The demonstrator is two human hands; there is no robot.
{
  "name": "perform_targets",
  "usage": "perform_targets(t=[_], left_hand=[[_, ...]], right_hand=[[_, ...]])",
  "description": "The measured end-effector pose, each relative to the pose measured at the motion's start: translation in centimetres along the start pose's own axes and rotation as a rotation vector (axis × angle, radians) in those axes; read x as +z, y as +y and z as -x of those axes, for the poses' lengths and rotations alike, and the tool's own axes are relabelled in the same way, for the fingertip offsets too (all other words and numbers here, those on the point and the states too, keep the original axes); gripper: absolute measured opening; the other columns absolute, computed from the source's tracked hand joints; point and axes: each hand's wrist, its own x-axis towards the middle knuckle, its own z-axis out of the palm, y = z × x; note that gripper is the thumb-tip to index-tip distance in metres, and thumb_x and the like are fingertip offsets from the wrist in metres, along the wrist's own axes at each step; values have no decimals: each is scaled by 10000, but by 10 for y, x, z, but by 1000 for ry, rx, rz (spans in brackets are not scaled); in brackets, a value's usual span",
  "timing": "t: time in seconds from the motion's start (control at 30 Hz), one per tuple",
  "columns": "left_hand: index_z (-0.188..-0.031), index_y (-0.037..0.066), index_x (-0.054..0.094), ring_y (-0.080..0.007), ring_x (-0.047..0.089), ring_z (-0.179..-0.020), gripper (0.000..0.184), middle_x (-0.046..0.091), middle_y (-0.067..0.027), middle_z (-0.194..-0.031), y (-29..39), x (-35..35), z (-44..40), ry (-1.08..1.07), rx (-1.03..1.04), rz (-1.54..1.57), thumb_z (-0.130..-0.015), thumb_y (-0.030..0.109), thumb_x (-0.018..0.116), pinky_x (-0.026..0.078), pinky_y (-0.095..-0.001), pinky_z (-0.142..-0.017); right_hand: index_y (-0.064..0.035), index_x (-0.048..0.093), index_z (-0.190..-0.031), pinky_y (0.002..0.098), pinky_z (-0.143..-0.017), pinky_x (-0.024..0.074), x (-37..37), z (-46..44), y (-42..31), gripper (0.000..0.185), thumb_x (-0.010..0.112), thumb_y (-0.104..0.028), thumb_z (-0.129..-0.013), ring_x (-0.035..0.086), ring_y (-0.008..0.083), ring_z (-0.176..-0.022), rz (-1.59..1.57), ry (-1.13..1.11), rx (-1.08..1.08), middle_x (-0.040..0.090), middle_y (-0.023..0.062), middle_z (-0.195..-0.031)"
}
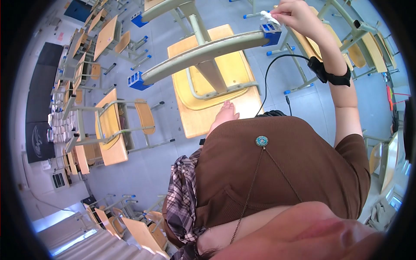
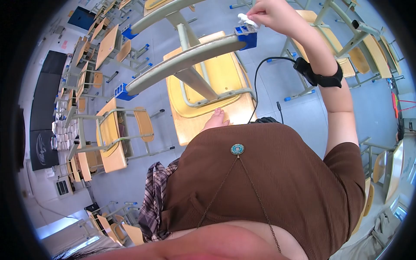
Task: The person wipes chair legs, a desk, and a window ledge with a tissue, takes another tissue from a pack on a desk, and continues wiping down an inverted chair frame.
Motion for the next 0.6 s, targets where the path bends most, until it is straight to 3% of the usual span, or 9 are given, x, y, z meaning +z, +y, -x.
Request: perform_targets(t=[0.13,0.23,0.27,0.37,0.5,0.6], left_hand=[[-1236,-123,316,-353,203,-1282,613,238,-305,-1331,-2,3,-2,6,-12,17,-809,283,487,189,-346,-1060],[-1235,-123,316,-355,210,-1279,608,240,-305,-1329,-6,5,0,4,-18,25,-810,275,488,197,-346,-1058],[-1235,-123,316,-356,214,-1277,607,242,-306,-1328,-6,6,1,8,-22,13,-810,273,488,199,-346,-1057],[-1234,-124,316,-356,223,-1273,607,248,-305,-1326,-1,2,2,3,-42,20,-810,275,488,206,-348,-1054],[-1235,-122,315,-354,227,-1272,610,253,-299,-1327,-3,4,5,-9,-39,49,-810,281,483,208,-350,-1054],[-1239,-116,315,-352,229,-1272,610,259,-290,-1328,-3,5,2,-40,-38,4,-811,285,481,213,-350,-1053]], right_hand=[[16,638,-886,215,-561,443,2,7,21,155,612,-95,-782,539,71,-634,-710,8,448,616,18,-740],[-32,580,-980,138,-547,428,20,15,69,183,542,-153,-848,497,16,-645,-1242,-179,401,595,2,-771],[-13,560,-967,125,-558,461,22,21,72,166,516,-132,-861,494,20,-653,-1336,-182,477,566,21,-765],[-3,542,-966,133,-538,459,34,25,77,153,485,-111,-875,499,41,-664,-1692,-287,419,543,37,-778],[-7,553,-950,152,-509,405,33,23,61,147,494,-114,-869,469,45,-623,-1635,-213,469,534,10,-762],[-26,588,-924,158,-504,375,31,13,54,146,517,-135,-857,449,30,-588,-1367,-266,463,545,-24,-725]])
